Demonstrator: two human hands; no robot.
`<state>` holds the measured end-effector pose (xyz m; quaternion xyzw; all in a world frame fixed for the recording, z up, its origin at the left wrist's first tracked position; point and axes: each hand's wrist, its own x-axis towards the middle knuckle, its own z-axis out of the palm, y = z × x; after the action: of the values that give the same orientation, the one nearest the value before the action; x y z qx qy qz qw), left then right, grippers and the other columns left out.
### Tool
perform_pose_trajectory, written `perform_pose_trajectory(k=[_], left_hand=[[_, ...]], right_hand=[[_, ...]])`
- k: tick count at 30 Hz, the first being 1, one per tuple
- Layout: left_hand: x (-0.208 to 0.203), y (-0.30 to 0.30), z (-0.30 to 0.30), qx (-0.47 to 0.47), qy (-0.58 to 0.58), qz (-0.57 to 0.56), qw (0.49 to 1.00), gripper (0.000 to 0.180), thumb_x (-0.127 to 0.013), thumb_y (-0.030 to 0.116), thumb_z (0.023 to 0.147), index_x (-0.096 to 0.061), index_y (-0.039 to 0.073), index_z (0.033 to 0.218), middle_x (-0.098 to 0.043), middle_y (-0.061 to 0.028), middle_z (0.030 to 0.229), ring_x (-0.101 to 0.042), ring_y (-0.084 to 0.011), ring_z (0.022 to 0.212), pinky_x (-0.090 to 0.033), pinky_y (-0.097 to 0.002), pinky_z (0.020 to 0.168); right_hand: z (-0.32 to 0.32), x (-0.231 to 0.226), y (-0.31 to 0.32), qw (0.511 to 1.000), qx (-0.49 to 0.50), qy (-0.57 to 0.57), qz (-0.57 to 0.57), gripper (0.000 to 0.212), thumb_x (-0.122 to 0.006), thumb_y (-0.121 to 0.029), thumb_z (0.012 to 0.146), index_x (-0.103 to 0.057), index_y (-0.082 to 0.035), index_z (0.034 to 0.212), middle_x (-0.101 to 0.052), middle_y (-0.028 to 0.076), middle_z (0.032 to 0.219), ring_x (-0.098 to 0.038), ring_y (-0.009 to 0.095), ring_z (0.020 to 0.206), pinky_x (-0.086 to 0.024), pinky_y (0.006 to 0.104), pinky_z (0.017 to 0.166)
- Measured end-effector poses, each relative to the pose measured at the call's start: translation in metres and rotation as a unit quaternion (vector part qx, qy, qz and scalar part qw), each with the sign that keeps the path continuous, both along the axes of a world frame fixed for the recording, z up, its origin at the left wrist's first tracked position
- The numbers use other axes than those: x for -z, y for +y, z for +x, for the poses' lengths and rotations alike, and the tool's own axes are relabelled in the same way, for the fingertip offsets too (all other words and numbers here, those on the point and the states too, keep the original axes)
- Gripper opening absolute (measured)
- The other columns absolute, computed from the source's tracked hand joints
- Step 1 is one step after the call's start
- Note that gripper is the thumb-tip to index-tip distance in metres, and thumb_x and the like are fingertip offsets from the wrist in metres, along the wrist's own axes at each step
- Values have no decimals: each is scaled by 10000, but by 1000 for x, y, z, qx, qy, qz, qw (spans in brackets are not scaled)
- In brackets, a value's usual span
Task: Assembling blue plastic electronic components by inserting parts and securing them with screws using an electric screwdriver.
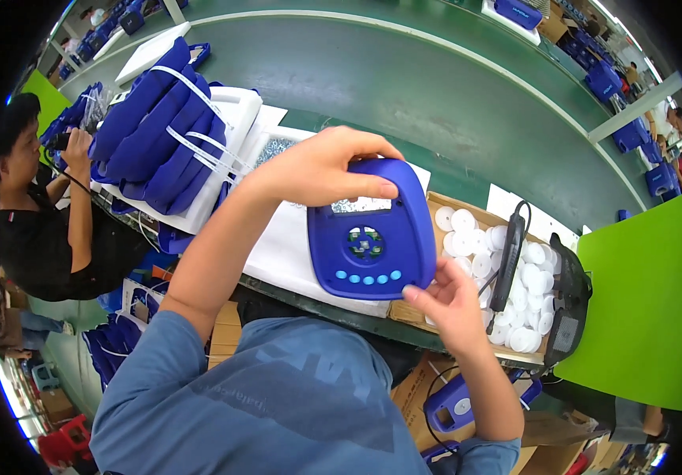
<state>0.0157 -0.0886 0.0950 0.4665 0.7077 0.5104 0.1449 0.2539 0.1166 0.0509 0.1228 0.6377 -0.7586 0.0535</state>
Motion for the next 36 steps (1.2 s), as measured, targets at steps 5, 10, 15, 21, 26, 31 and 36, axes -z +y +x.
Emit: perform_pose_trajectory(k=[5, 10, 15, 21, 26, 31, 36], left_hand=[[-64, 8, 17, 215, 11, -18, 976, 429, -826, 268, 957, -732, -23, 1258, -795, -148, 1075, -749, -235, 947, -584, -347, 863], [-10, 27, 13, 181, -40, -141, 973, 423, -660, 413, 1054, -785, 45, 1220, -788, -188, 1043, -728, -345, 923, -559, -427, 854], [75, 14, -11, 132, 11, -203, 970, 443, -677, 422, 1047, -773, 63, 1288, -713, -207, 1027, -667, -346, 993, -535, -428, 902], [80, 2, 3, 80, 81, -202, 973, 402, -755, 376, 989, -803, 61, 1234, -692, -197, 1024, -660, -352, 974, -534, -429, 895], [103, 2, 21, -52, 184, -153, 970, 250, -795, 285, 941, -834, 63, 1050, -718, -116, 970, -676, -317, 957, -543, -438, 854], [93, 0, 47, -135, 247, -109, 953, 185, -811, 181, 908, -815, 68, 1054, -719, -98, 934, -688, -310, 933, -565, -421, 811], [25, 37, 87, 0, 244, 33, 969, 527, -815, 61, 792, -748, 80, 1314, -699, -179, 1233, -698, -295, 861, -602, -394, 775]], right_hand=[[68, -79, 21, 975, -79, 98, 184, 533, -809, -418, 890, -746, 67, 1102, -793, 139, 963, -744, 214, 809, -574, 300, 719], [92, -91, 70, 921, 179, 67, 340, 154, -625, -75, 1057, -717, 48, 1075, -720, 79, 883, -652, 125, 786, -477, 236, 695], [61, -17, 101, 876, 168, -29, 451, 102, -732, -35, 982, -752, 45, 1042, -770, 72, 893, -725, 117, 785, -565, 264, 715], [-20, 52, 85, 769, 93, 113, 622, 308, -846, -89, 859, -755, 36, 1125, -735, 185, 1035, -724, 338, 933, -589, 408, 846], [-48, 77, 89, 719, 26, 106, 687, 453, -892, -159, 806, -738, 53, 1175, -709, 218, 1115, -679, 413, 1089, -553, 502, 966], [-40, 50, 95, 800, 22, 24, 599, 534, -918, -205, 779, -730, 16, 1227, -724, 186, 1109, -724, 360, 1004, -592, 435, 908], [-10, -28, 73, 991, 3, -49, 127, 672, -908, -66, 826, -564, -34, 1403, -714, 94, 1096, -693, 122, 973, -588, 289, 885]])
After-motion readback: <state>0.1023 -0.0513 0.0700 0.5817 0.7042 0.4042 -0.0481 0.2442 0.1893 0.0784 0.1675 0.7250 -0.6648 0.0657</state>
